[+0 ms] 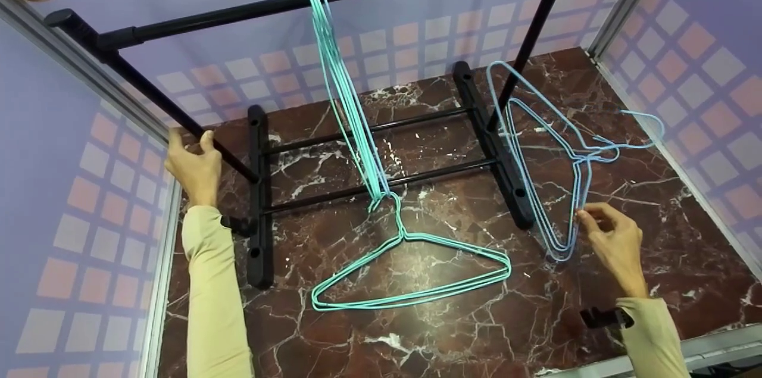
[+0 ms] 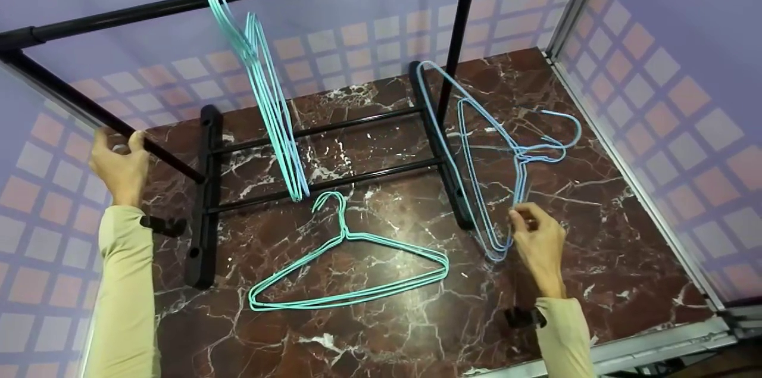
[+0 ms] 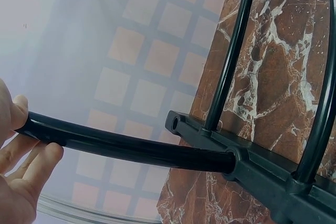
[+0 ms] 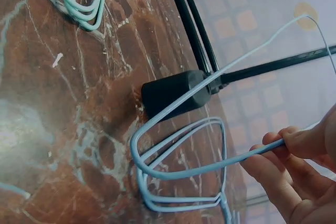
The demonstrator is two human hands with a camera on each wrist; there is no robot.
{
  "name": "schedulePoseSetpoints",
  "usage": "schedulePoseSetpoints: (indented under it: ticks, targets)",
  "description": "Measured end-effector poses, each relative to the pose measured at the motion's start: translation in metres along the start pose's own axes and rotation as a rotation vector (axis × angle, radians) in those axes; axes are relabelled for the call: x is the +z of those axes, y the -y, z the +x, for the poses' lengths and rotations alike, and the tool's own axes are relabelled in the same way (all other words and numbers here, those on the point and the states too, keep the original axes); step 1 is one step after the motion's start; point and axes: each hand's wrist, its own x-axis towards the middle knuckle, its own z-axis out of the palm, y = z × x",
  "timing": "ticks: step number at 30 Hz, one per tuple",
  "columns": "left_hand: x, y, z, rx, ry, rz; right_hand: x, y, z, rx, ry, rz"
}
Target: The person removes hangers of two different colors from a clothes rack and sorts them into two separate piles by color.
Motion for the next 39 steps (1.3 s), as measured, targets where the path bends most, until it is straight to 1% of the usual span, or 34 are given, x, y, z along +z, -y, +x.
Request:
schedulePoseSetpoints:
  ticks: [3,7,11,13,15,17,18,20,23,25,27,30,33,35,37,39]
  targets:
    - [0.000,0.000,0.000,0.000,-0.004,0.005,-0.001,-0.005,-0.001,0.058,0.025,0.056]
    - [0.000,0.000,0.000,-0.003,-0.003,0.001,-0.002,-0.009,0.000,0.131,0.052,0.158]
    - [0.000,-0.001,0.000,0.001,-0.001,-0.008,-0.002,-0.013,0.001,0.177,0.045,0.244]
    - [0.001,-0.001,0.000,0.003,-0.001,-0.007,-0.001,-0.014,0.003,0.213,0.040,0.320]
    - [0.001,-0.002,0.000,0.003,0.002,-0.001,-0.001,-0.016,0.006,0.255,0.042,0.420]
    - [0.001,-0.002,0.000,0.005,0.001,0.006,0.000,-0.017,0.011,0.285,0.055,0.472]
    - [0.001,-0.002,0.000,0.006,-0.001,0.006,0.000,-0.017,0.015,0.294,0.069,0.465]
    - [0.000,-0.002,0.000,0.010,-0.008,0.010,0.001,-0.019,0.022,0.296,0.115,0.389]
    - [0.001,-0.001,0.000,0.006,-0.011,0.006,0.000,-0.022,0.034,0.283,0.185,0.169]
    - [0.001,-0.001,0.000,0.001,-0.006,0.007,0.000,-0.024,0.040,0.293,0.232,0.080]
    - [0.001,-0.001,0.000,-0.008,0.000,0.007,0.000,-0.027,0.045,0.301,0.262,0.024]
    - [0.001,-0.002,0.000,-0.021,0.004,0.010,0.002,-0.032,0.049,0.308,0.292,0.017]
    - [0.000,-0.003,0.000,-0.026,0.009,0.008,0.005,-0.037,0.051,0.326,0.292,0.035]
    - [0.000,-0.003,0.000,-0.026,0.008,0.009,0.006,-0.040,0.051,0.336,0.277,0.041]
    - [0.000,-0.002,0.000,-0.020,0.008,0.002,0.008,-0.043,0.051,0.325,0.243,-0.011]
    - [0.000,-0.001,0.000,-0.018,0.005,0.004,0.011,-0.047,0.051,0.285,0.194,-0.082]
